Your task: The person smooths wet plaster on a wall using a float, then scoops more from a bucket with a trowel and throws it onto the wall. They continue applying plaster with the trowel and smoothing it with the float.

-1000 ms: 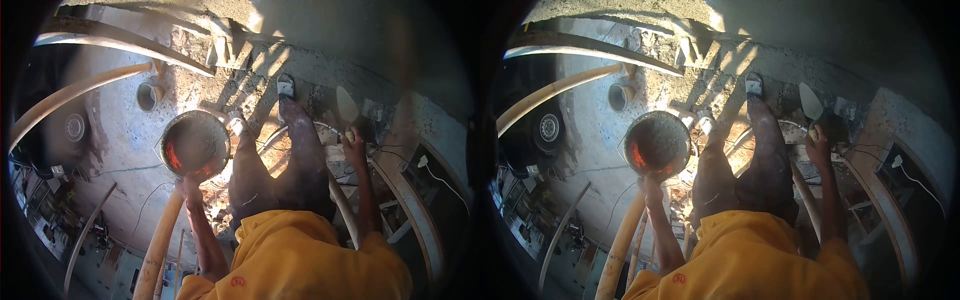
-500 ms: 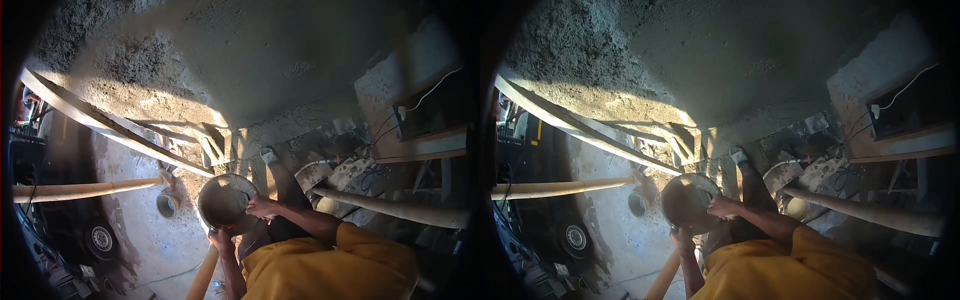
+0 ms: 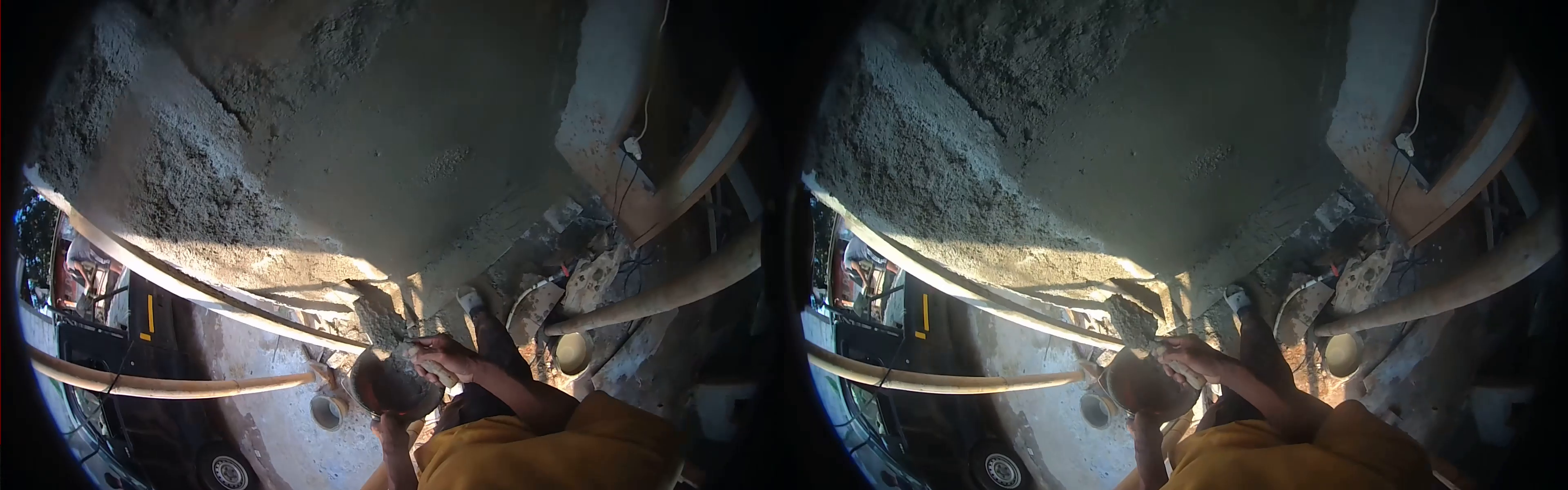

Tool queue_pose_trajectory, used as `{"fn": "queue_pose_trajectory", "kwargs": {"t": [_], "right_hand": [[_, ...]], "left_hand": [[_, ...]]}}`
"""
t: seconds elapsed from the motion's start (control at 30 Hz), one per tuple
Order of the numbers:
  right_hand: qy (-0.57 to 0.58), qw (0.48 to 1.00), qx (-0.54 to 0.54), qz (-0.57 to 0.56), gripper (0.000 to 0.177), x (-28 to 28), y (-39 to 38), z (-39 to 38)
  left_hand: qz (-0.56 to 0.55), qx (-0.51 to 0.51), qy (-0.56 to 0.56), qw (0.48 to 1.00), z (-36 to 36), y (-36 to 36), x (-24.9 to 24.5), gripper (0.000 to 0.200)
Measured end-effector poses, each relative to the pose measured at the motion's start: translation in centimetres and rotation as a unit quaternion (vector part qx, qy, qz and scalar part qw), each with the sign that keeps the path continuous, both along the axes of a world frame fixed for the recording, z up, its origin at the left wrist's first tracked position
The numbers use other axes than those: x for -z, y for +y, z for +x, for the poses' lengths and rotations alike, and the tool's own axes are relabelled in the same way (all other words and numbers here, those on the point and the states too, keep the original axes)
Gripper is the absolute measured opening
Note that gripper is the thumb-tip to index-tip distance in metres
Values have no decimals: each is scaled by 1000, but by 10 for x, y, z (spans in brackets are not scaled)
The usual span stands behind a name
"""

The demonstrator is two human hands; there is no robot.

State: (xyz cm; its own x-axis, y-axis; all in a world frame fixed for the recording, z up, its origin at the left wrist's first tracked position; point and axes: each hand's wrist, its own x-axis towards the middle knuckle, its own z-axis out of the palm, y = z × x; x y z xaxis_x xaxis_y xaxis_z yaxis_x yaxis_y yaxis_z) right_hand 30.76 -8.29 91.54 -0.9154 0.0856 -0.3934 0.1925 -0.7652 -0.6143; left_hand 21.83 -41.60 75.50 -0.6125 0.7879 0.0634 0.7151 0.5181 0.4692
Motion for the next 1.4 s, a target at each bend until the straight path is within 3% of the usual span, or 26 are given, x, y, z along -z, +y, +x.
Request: {"fn": "queue_pose_trajectory", "kwargs": {"t": [0.13,0.2,0.5,0.67,0.97,1.1,1.13,1.17,1.27,1.33,1.4], "right_hand": [[56,995,81,27,18,-6,14,0],[37,991,121,31,17,-8,20,7],[-8,961,277,7,19,-16,69,68],[-4,914,407,-7,23,-24,128,91],[77,758,643,84,30,-99,372,126],[53,607,769,193,20,-173,486,156],[53,482,830,276,17,-209,537,164],[20,392,856,336,19,-221,568,168],[-206,112,861,450,14,-251,648,171],[-241,19,842,483,14,-252,703,138],[-243,328,666,625,15,-218,726,96]], "left_hand": [[63,-144,-271,950,8,1,-3,39],[58,-174,-324,928,11,5,-9,38],[26,-199,-373,906,9,27,-24,33],[29,-190,-387,902,-5,63,-35,32],[29,-161,-402,901,-42,256,-58,30],[33,-146,-404,902,-56,358,-61,29],[31,-150,-404,902,-58,387,-64,29],[30,-153,-403,902,-61,406,-68,29],[30,-161,-403,900,-62,456,-84,30],[34,-165,-405,899,-62,479,-94,30],[40,-160,-411,897,-58,495,-103,30]]}}
